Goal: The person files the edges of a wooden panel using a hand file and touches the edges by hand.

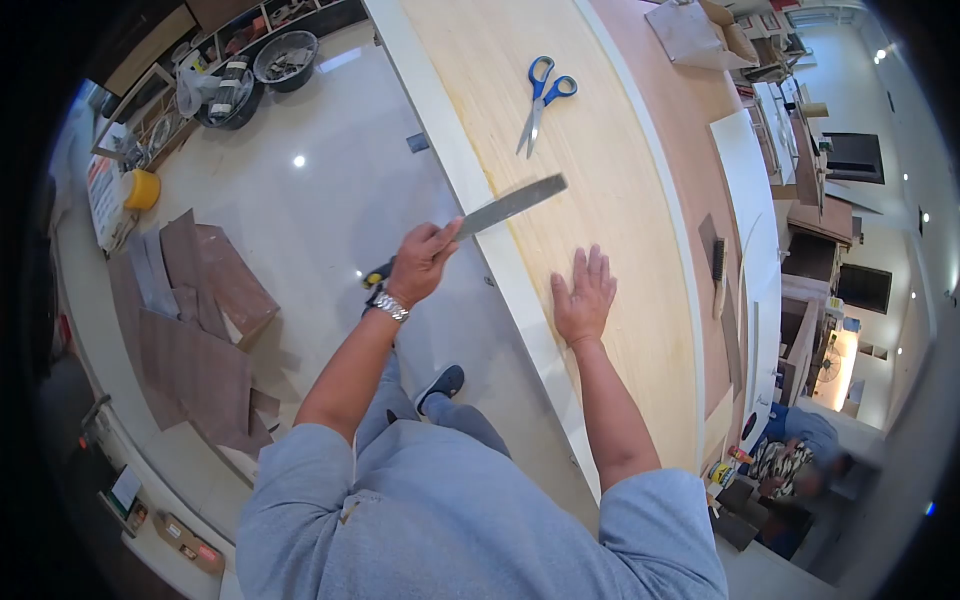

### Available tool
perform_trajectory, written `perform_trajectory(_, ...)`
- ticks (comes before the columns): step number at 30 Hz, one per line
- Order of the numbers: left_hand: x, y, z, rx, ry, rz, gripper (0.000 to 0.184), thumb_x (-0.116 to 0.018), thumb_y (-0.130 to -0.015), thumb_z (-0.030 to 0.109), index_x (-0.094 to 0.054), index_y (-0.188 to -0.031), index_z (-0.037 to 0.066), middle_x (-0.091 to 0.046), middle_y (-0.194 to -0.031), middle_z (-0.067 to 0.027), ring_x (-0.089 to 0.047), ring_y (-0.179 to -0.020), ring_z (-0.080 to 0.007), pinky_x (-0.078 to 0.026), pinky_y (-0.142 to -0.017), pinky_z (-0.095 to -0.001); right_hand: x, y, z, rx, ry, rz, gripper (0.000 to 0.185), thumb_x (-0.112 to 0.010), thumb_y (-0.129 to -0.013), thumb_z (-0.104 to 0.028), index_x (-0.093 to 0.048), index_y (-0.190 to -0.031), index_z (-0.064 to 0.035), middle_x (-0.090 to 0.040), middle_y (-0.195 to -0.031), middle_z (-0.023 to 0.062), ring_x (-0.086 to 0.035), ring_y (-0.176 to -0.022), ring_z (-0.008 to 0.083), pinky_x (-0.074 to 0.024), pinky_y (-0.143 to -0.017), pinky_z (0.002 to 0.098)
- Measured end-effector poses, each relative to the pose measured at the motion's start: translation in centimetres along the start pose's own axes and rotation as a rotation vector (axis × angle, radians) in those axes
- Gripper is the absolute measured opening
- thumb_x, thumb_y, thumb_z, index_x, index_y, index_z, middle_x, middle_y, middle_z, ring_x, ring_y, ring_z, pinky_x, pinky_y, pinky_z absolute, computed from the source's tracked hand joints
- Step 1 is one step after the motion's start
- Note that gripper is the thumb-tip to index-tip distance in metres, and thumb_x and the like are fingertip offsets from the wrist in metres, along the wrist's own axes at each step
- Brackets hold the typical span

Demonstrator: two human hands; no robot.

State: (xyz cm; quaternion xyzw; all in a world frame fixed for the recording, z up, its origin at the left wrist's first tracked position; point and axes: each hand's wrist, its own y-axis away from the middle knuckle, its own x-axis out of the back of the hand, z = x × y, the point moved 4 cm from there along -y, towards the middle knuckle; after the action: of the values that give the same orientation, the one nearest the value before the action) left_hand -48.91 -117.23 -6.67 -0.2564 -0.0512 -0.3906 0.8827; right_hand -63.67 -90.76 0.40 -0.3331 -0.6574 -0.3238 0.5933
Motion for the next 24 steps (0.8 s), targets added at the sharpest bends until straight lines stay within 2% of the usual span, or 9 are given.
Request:
perform_trajectory(2, 1.7, 1.0, -2.6, -0.005, -0.032, -0.042, 0.047, -0.069, -0.089, 0.005, -0.066, -0.133, 0.019, -0.058, -0.075, -0.0128, -0.056, -0.069, -0.0319, -0.048, -0.066, -0.0405, -0.2, 0.2, 0.3, 0.012, -0.002, 0.01, 0.069, -0.05, -0.099, -0.052, -0.038, -0.156, -0.0149, -0.025, -0.166, 0.0122, -0.019, -0.153, 0.0347, -0.0108, -0.122, 0.0556)
perform_trajectory(5, 4.4, -1.2, -5.0, 0.179, -0.125, 0.078, 0.044, -0.069, -0.089, 0.007, -0.067, -0.131, 0.019, -0.058, -0.076, -0.0127, -0.057, -0.071, -0.0315, -0.048, -0.066, -0.0401, -0.2, 0.2, -0.1, -0.01, 0.016, 0.002, 0.07, -0.049, -0.099, -0.054, -0.038, -0.156, -0.0146, -0.025, -0.166, 0.0121, -0.019, -0.153, 0.0346, -0.0104, -0.122, 0.0558)
perform_trajectory(8, 1.3, -2.1, -3.2, 0.14, 0.04, 0.149, 0.041, -0.07, -0.089, 0.009, -0.068, -0.13, 0.019, -0.058, -0.075, -0.0126, -0.057, -0.072, -0.0312, -0.048, -0.066, -0.0405, 0.0, 0.2, 0.0, -0.008, -0.003, 0.003, 0.071, -0.049, -0.099, -0.055, -0.037, -0.156, -0.0146, -0.025, -0.166, 0.0125, -0.019, -0.153, 0.0346, -0.0103, -0.122, 0.0561)
perform_trajectory(10, -0.9, -0.4, -0.2, 0.029, 0.023, 0.007, 0.044, -0.069, -0.091, 0.011, -0.066, -0.133, 0.022, -0.058, -0.076, -0.0119, -0.058, -0.072, -0.0309, -0.048, -0.066, -0.0404, -0.1, 0.2, 0.1, 0.005, 0.019, 0.014, 0.069, -0.048, -0.1, -0.053, -0.038, -0.156, -0.0142, -0.026, -0.166, 0.0125, -0.02, -0.153, 0.0346, -0.0113, -0.122, 0.0553)
perform_trajectory(13, -0.5, 3.1, 3.8, -0.062, -0.172, -0.176, 0.044, -0.068, -0.091, 0.011, -0.066, -0.133, 0.025, -0.059, -0.077, -0.0115, -0.058, -0.072, -0.0308, -0.048, -0.067, -0.0413, -0.1, 0.0, -0.1, 0.004, 0.018, -0.002, 0.07, -0.048, -0.1, -0.055, -0.038, -0.156, -0.0143, -0.026, -0.166, 0.0132, -0.019, -0.153, 0.0346, -0.0106, -0.122, 0.0562)
perform_trajectory(16, 1.9, 3.6, 0.5, 0.058, -0.123, -0.124, 0.044, -0.068, -0.09, 0.009, -0.067, -0.132, 0.025, -0.06, -0.079, -0.0113, -0.059, -0.074, -0.0309, -0.049, -0.068, -0.0421, 0.1, 0.2, 0.1, 0.008, -0.016, 0.015, 0.07, -0.047, -0.1, -0.056, -0.038, -0.156, -0.0149, -0.025, -0.166, 0.0136, -0.019, -0.153, 0.0344, -0.0099, -0.122, 0.0574)
perform_trajectory(19, 2.7, 1.9, -0.9, 0.295, -0.192, 0.05, 0.043, -0.068, -0.09, 0.009, -0.068, -0.13, 0.023, -0.061, -0.08, -0.0118, -0.06, -0.076, -0.031, -0.049, -0.07, -0.0426, -0.2, 0.6, 0.0, 0.017, -0.031, 0.027, 0.068, -0.046, -0.101, -0.055, -0.038, -0.156, -0.0154, -0.025, -0.166, 0.0134, -0.019, -0.154, 0.034, -0.0096, -0.121, 0.0581)
perform_trajectory(22, -1.7, 2.9, 0.6, 0.055, -0.062, 0.081, 0.044, -0.068, -0.09, 0.01, -0.067, -0.133, 0.023, -0.06, -0.079, -0.0116, -0.059, -0.074, -0.0309, -0.049, -0.07, -0.042, -0.3, 0.4, 0.5, 0.013, -0.041, 0.021, 0.065, -0.044, -0.102, -0.051, -0.038, -0.156, -0.0165, -0.026, -0.166, 0.0121, -0.018, -0.154, 0.0333, -0.0086, -0.122, 0.0585)
perform_trajectory(24, -4.0, 5.2, 5.9, 0.042, -0.045, -0.053, 0.041, -0.068, -0.091, 0.011, -0.067, -0.131, 0.02, -0.059, -0.078, -0.0121, -0.057, -0.073, -0.031, -0.049, -0.069, -0.0418, -0.5, 0.2, 0.6, 0.009, -0.074, -0.002, 0.062, -0.042, -0.104, -0.049, -0.037, -0.157, -0.0176, -0.026, -0.166, 0.0108, -0.018, -0.154, 0.0329, -0.0077, -0.122, 0.0586)
